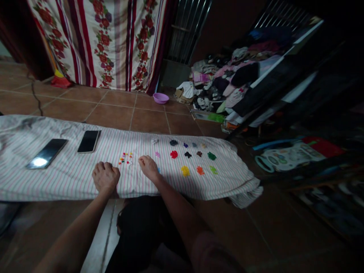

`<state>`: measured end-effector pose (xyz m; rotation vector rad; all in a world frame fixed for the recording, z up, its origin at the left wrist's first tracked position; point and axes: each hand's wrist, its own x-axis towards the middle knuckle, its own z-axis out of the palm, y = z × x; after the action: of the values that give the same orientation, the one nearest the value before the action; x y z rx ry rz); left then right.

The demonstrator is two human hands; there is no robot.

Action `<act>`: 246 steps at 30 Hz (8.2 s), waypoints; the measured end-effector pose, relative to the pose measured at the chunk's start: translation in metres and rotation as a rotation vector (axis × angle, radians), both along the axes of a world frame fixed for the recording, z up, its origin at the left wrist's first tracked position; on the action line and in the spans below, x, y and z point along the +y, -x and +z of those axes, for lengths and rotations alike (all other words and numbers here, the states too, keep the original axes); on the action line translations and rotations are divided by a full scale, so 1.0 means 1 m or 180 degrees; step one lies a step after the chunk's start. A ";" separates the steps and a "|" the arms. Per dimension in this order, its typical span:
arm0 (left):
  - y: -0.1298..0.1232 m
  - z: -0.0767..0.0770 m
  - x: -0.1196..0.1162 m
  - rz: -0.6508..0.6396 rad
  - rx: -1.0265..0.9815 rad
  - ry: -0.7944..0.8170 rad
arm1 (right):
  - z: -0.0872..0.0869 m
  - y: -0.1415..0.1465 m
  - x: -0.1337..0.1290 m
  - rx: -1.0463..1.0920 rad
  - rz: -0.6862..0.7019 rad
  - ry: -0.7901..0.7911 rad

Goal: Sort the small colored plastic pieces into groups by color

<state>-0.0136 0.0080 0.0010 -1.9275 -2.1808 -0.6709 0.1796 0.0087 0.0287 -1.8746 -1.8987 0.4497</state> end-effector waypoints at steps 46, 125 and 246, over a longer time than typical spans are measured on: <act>-0.002 0.004 -0.006 0.0005 0.0055 -0.0035 | -0.025 -0.179 -0.095 0.0346 -0.1415 -0.1099; -0.013 0.021 -0.012 0.0087 0.0222 0.0194 | -0.058 -0.172 -0.084 -0.0053 0.0103 -0.1264; -0.001 0.000 0.002 -0.0033 -0.0093 -0.0034 | -0.025 0.023 0.012 0.0070 0.0457 -0.0262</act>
<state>-0.0121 0.0101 0.0012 -1.9371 -2.1811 -0.7153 0.1564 0.0202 0.0040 -1.6818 -2.0140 0.4284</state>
